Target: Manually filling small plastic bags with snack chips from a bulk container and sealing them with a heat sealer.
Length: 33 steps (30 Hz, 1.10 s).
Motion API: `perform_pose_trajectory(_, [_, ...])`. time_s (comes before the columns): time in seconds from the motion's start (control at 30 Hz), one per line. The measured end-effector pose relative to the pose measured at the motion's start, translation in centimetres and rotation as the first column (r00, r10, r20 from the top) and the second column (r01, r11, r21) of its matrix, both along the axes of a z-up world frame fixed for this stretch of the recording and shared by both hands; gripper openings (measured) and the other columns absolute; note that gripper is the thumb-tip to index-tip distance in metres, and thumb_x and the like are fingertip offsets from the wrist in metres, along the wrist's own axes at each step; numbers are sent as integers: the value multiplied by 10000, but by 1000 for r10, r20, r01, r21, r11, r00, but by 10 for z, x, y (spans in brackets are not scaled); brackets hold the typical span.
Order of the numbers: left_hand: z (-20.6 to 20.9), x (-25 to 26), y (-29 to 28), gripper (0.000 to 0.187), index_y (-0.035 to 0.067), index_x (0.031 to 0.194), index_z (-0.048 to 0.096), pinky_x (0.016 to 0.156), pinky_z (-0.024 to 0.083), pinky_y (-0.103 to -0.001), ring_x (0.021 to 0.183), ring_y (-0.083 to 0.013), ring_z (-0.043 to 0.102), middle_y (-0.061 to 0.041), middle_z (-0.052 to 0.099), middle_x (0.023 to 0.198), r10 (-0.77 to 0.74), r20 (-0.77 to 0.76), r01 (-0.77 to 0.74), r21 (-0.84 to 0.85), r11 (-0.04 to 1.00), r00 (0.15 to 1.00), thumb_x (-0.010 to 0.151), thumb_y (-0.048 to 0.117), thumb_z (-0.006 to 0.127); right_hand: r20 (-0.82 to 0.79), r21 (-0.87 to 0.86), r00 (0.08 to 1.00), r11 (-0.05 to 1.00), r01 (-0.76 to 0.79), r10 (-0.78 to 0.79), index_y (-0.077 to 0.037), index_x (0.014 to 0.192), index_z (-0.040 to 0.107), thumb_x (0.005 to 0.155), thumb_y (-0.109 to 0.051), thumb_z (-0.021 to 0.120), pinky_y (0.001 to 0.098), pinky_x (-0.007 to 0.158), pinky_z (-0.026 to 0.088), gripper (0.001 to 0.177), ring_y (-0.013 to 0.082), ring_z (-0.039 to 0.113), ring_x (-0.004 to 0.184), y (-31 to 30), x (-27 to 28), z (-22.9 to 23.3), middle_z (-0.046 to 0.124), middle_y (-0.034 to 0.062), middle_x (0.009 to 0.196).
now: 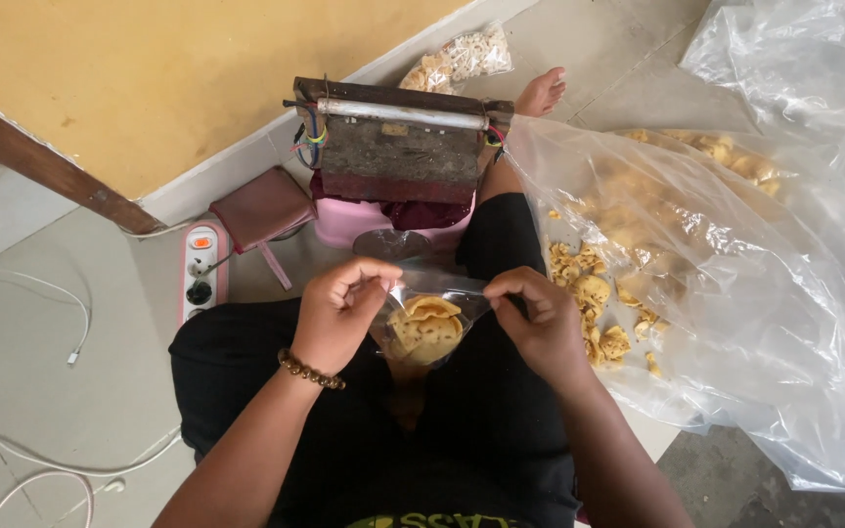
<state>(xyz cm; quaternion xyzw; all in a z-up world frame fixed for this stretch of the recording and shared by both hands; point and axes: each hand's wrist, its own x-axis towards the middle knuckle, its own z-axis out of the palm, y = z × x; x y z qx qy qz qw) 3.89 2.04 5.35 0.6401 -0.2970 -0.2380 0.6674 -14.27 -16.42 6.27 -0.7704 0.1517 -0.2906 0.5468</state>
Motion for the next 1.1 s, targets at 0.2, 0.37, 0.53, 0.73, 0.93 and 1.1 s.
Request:
perform_pose_trajectory(0.2, [9,11,-5,270,131,1066,792,751,619,-300,860,-183,742,-48,771,875,-29,473,-38,132,991,881,851,7,686,-87,-343,994,939,28,-61,-51,944,748,852,21,784,338,730,584,123,203,708,771,4,12,13,676,59,786])
perform_pose_trajectory(0.37, [-8,46,-28,75,180,885,722,737,598,-360,828,-227,702,-9,680,799,-132,811,-82,216,973,570,898,119,681,-61,-482,997,876,19,-55,-59,955,786,878,21,753,368,786,583,116,279,703,862,-19,42,2,676,92,846])
perform_pose_trajectory(0.53, [-42,80,-94,109,103,981,619,934,527,-491,1099,-310,684,-119,745,1109,-26,177,30,-23,999,984,1029,174,552,45,674,976,727,127,-212,-21,1053,684,1042,-81,578,350,816,613,123,170,721,892,-61,119,-32,704,74,898])
perform_pose_trajectory(0.73, [-131,137,-181,153,95,891,736,612,584,-270,788,-176,737,-86,756,865,308,-571,-430,-87,899,761,829,227,781,-87,710,889,598,371,-449,-82,977,655,973,-160,700,326,705,599,90,147,706,790,-88,193,-88,673,17,819])
perform_pose_trajectory(0.93, [-151,155,-192,185,95,908,747,617,610,-284,819,-194,756,-85,754,861,348,-644,-490,-47,871,681,802,229,817,-123,713,855,555,429,-503,-83,941,709,931,-149,699,348,663,625,68,159,728,746,-94,213,-103,705,49,794])
perform_pose_trajectory(1.1, [-155,160,-195,163,91,891,761,665,626,-276,789,-193,764,-97,760,844,321,-697,-493,-53,868,641,781,186,835,-126,719,848,542,436,-514,-90,929,718,914,-158,720,361,693,633,69,153,725,732,-101,214,-110,707,44,783])
